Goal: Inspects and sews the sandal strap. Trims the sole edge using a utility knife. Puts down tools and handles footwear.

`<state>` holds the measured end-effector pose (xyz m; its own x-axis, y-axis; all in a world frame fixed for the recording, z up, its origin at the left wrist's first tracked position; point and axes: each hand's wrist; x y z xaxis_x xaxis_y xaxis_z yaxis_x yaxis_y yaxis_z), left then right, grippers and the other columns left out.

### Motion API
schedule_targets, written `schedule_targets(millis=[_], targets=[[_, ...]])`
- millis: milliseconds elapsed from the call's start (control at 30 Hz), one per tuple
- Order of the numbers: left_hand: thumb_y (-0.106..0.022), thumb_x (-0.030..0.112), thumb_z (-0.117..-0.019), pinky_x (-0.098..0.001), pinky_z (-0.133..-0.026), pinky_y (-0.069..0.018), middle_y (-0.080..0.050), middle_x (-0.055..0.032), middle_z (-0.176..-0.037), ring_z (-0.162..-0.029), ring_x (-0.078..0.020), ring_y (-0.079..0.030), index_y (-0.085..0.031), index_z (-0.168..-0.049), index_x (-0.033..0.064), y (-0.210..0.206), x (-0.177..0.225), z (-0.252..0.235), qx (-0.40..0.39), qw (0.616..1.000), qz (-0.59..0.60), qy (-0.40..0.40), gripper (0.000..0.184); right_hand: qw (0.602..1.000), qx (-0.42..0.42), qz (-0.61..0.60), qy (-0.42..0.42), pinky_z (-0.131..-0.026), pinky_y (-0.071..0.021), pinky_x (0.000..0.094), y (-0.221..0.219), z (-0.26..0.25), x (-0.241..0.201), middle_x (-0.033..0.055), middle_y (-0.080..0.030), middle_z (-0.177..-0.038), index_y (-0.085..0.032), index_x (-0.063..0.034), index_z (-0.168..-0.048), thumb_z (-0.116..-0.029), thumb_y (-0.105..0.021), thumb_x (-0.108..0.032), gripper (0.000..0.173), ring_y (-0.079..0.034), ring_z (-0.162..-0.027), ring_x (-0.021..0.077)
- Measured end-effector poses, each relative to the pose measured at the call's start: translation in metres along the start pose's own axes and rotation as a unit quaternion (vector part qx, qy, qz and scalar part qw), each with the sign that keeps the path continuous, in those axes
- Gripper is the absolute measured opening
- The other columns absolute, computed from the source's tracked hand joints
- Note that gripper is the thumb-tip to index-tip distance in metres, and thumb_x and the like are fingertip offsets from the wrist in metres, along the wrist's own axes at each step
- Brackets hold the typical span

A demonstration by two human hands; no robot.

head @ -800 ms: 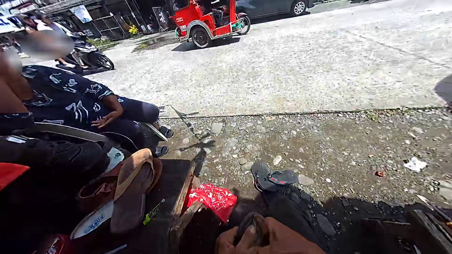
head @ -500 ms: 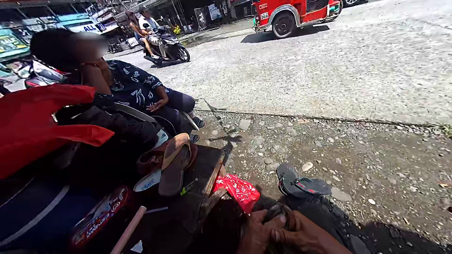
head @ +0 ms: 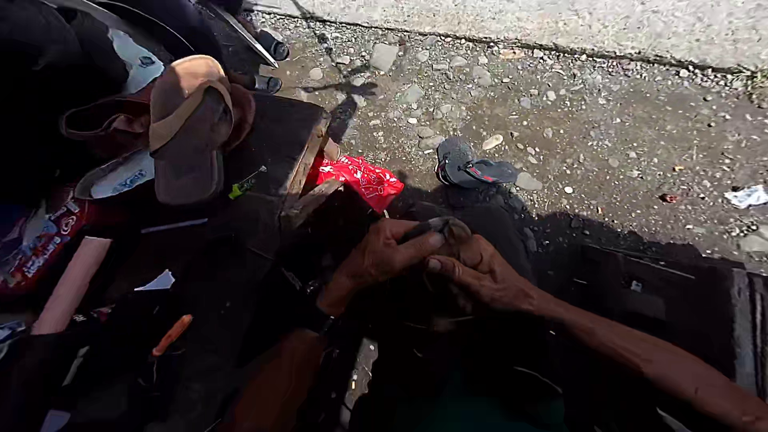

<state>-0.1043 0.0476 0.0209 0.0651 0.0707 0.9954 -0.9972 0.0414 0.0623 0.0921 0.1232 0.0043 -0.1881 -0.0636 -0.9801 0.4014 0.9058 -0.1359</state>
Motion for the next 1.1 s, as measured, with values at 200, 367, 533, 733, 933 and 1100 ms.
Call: schedule_targets(millis=[200, 367, 533, 733, 933, 1100], targets=[[-0.059, 0.017, -0.1021, -0.0141, -0.062, -0.0508, -0.065, 0.006, -0.072, -0.068, 0.0049, -0.06, -0.07, -0.085, 0.0019, -0.003, -0.02, 0.004, -0.031, 0.996, 0.058, -0.056, 0.026, 0.998, -0.053, -0.022, 0.029, -0.051, -0.0477, 0.0154, 0.015, 0.002, 0.008, 0.0013, -0.059, -0.058, -0.059, -0.0002, -0.074, -0.1083, -0.053, -0.02, 0.04, -0.056, -0.053, -0.0013], [-0.06, 0.018, -0.1021, -0.0125, -0.059, -0.0445, -0.06, 0.0035, -0.069, -0.065, 0.0048, -0.054, -0.067, -0.082, 0.0001, -0.003, -0.023, -0.001, -0.044, 0.994, 0.07, -0.072, 0.027, 0.995, -0.078, -0.016, 0.057, -0.058, -0.0477, 0.0145, 0.027, 0.0, 0.011, 0.0048, -0.059, -0.06, -0.06, 0.0026, -0.077, -0.1081, -0.053, -0.02, 0.039, -0.057, -0.057, -0.0004], [-0.06, 0.018, -0.1021, -0.0127, -0.059, -0.0429, -0.058, 0.0012, -0.067, -0.065, 0.0034, -0.054, -0.064, -0.081, -0.001, -0.005, -0.024, -0.003, -0.049, 0.993, 0.078, -0.08, 0.029, 0.993, -0.089, -0.02, 0.076, -0.065, -0.048, 0.0147, 0.034, 0.0, 0.013, 0.0069, -0.061, -0.066, -0.06, 0.0024, -0.078, -0.107, -0.054, -0.019, 0.037, -0.06, -0.068, 0.0007], [-0.06, 0.022, -0.1023, -0.0146, -0.056, -0.0373, -0.053, -0.0007, -0.065, -0.063, 0.0008, -0.049, -0.06, -0.077, 0.0001, -0.008, -0.024, -0.003, -0.044, 0.992, 0.074, -0.088, 0.033, 0.991, -0.096, -0.003, 0.097, -0.064, -0.0472, 0.0161, 0.038, 0.001, 0.013, 0.0078, -0.059, -0.066, -0.06, 0.0018, -0.078, -0.1068, -0.054, -0.02, 0.037, -0.061, -0.069, 0.0032], [-0.058, 0.024, -0.1023, -0.0133, -0.063, -0.0481, -0.063, 0.0031, -0.075, -0.07, 0.0045, -0.058, -0.069, -0.09, 0.0016, -0.016, 0.005, 0.002, 0.028, 0.999, -0.038, -0.018, 0.028, 0.994, -0.102, -0.03, 0.021, -0.054, -0.0475, 0.0157, 0.041, -0.009, 0.0, 0.0027, -0.057, -0.057, -0.057, 0.0012, -0.07, -0.1083, -0.051, -0.019, 0.043, -0.057, -0.055, -0.0005], [-0.06, 0.025, -0.1013, -0.0162, -0.066, -0.0527, -0.067, 0.0002, -0.083, -0.074, 0.0014, -0.062, -0.068, -0.097, -0.0008, -0.036, 0.008, 0.024, 0.088, 0.994, -0.064, -0.033, 0.027, 0.995, -0.082, -0.042, -0.038, -0.052, -0.0527, 0.0175, 0.033, 0.01, -0.012, -0.0022, -0.062, -0.06, -0.061, -0.0027, -0.076, -0.109, -0.051, -0.027, 0.042, -0.062, -0.055, 0.0002]])
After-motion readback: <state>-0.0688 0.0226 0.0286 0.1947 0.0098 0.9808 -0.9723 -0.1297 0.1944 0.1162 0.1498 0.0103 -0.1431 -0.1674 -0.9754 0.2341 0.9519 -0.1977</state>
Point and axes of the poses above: each hand's wrist, its own z-axis away from the middle knuckle, its own y-axis out of the back of the hand, x = y × z
